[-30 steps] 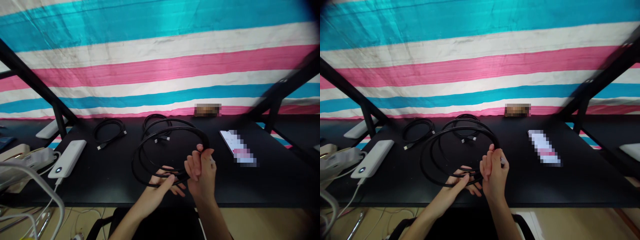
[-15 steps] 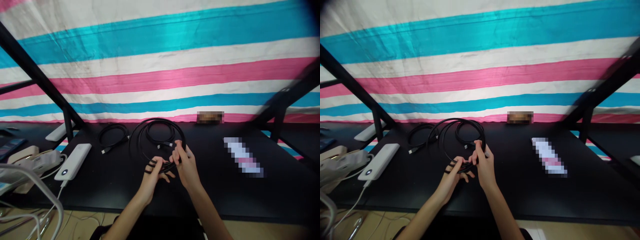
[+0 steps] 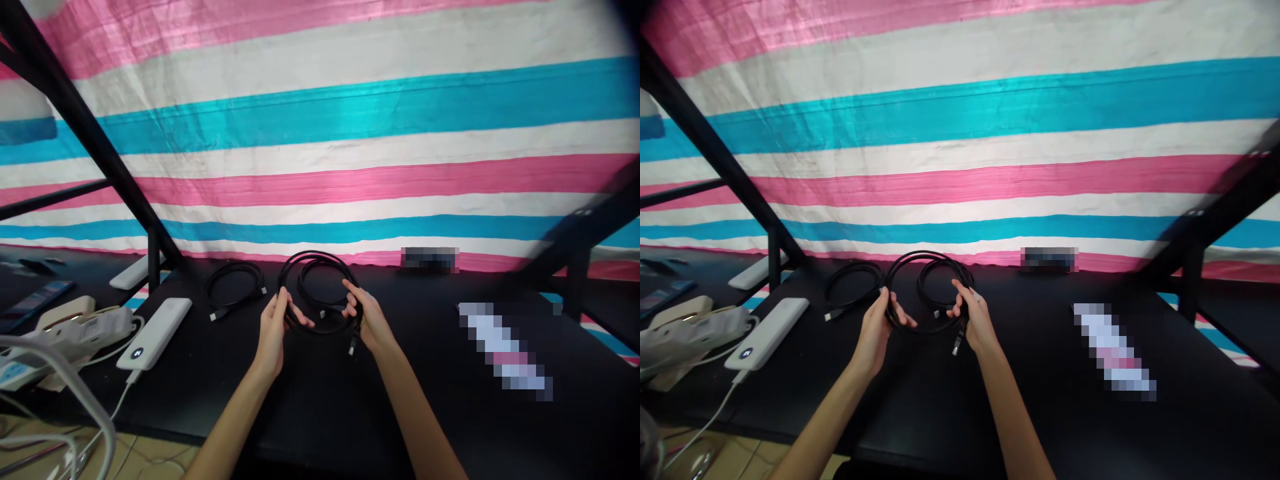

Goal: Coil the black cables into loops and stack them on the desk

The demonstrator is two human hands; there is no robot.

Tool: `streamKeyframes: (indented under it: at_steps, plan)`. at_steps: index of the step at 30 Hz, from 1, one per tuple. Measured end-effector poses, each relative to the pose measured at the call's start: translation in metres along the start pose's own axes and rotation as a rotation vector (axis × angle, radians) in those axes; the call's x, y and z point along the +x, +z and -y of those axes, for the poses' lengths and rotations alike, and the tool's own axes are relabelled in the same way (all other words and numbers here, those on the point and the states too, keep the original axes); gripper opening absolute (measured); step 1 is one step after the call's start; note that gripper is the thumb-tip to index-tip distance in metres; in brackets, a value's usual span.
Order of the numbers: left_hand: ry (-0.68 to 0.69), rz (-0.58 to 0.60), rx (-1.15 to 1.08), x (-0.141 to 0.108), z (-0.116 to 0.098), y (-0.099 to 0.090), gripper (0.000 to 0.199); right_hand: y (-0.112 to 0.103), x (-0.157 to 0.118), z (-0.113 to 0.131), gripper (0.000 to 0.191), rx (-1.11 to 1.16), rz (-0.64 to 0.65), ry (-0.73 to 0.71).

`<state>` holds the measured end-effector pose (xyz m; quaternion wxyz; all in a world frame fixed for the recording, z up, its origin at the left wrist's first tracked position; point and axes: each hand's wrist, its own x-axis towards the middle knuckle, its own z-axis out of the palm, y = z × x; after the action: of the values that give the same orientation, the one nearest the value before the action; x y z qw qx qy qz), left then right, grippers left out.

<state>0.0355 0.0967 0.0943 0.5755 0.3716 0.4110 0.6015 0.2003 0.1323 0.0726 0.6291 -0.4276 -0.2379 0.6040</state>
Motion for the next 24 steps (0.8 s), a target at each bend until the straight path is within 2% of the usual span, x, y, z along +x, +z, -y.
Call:
streamKeyframes:
  at_steps: [6, 11, 15, 19, 24]
  plan:
    - [-0.012, -0.026, 0.098, 0.004, 0.008, -0.009, 0.043, -0.006, -0.004, -0.005, 0.037, -0.148, 0.099, 0.047]
    - [0.002, -0.012, 0.183, 0.008, 0.014, -0.013, 0.044, -0.010, -0.002, -0.010, 0.030, -0.213, 0.083, -0.004]
    - [-0.004, 0.000, 0.244, 0.007, 0.013, -0.011, 0.045, -0.012, -0.002, -0.013, 0.025, -0.187, 0.053, -0.032]
    - [0.057, 0.002, 0.343, 0.004, 0.009, -0.009, 0.053, -0.010, -0.005, -0.012, 0.030, -0.114, 0.074, -0.016]
    - [0.103, -0.019, 0.551, 0.000, 0.003, -0.019, 0.052, -0.010, -0.007, -0.007, 0.032, -0.104, 0.113, 0.045]
